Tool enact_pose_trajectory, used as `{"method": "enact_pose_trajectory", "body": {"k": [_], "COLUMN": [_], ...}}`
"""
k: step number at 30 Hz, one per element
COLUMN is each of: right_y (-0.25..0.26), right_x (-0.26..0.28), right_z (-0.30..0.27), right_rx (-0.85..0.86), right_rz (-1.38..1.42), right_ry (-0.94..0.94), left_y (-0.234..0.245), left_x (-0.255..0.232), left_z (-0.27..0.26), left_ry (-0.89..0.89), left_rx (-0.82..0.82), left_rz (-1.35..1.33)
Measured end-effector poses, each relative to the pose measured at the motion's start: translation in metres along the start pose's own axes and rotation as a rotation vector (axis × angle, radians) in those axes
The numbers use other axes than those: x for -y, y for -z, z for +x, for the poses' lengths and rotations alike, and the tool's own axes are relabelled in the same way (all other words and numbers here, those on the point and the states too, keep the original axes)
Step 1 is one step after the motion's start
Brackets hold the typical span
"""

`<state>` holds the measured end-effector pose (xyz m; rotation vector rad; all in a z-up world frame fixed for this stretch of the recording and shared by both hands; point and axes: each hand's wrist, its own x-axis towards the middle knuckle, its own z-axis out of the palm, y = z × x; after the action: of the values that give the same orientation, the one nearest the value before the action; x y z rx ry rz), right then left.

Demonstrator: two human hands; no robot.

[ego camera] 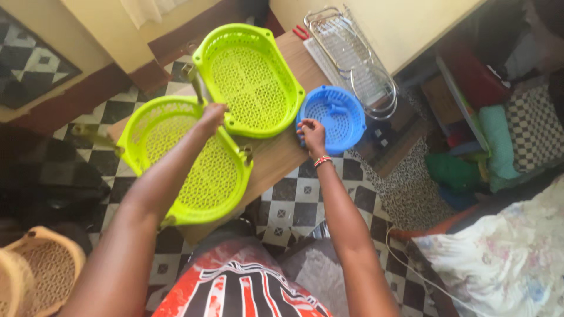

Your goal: The person assembles a three-tiered green plastic basket by inserting metal rods into the basket holes and stacking the tiers. They then handle a blue plastic basket, inserting its internal divider pieces.

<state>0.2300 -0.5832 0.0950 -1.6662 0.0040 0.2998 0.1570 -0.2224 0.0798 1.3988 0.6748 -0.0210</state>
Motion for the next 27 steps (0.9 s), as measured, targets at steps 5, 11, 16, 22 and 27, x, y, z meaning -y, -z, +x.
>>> {"method": "enact_pose_trajectory", "body": {"k": [5,11,16,22,27], "right_y": [-0.002,0.001,-0.002,-0.004,-0.002], "right_x": [-0.010,-0.019,-0.015,0.000,-0.002], "right_z": [0.075,0.155,0.171,0.187,0.210], "right_rx": [-0.050,0.065,0.160,0.236,0.249], "right_rz": [-0.516,-0.857,-1.074,-1.032,-0.440], "right_ry": [0.355,0.393,0.136,0.146,0.188], "left_y": [-0.027,-0.036,-0.019,-0.010,0.001], "left_x": [0.042,0.067,0.079,0.076,0.024], "left_z": [0.038,0.057,0.061,0.064,0.039], "left_ry": [-0.033,0.066,0.255,0.226,0.204], "left_rx": [-0.253,-0.691,-0.597,-0.487,-0.364], "left_rz": [0.192,0.434,0.069,-0.182,-0.057]}}
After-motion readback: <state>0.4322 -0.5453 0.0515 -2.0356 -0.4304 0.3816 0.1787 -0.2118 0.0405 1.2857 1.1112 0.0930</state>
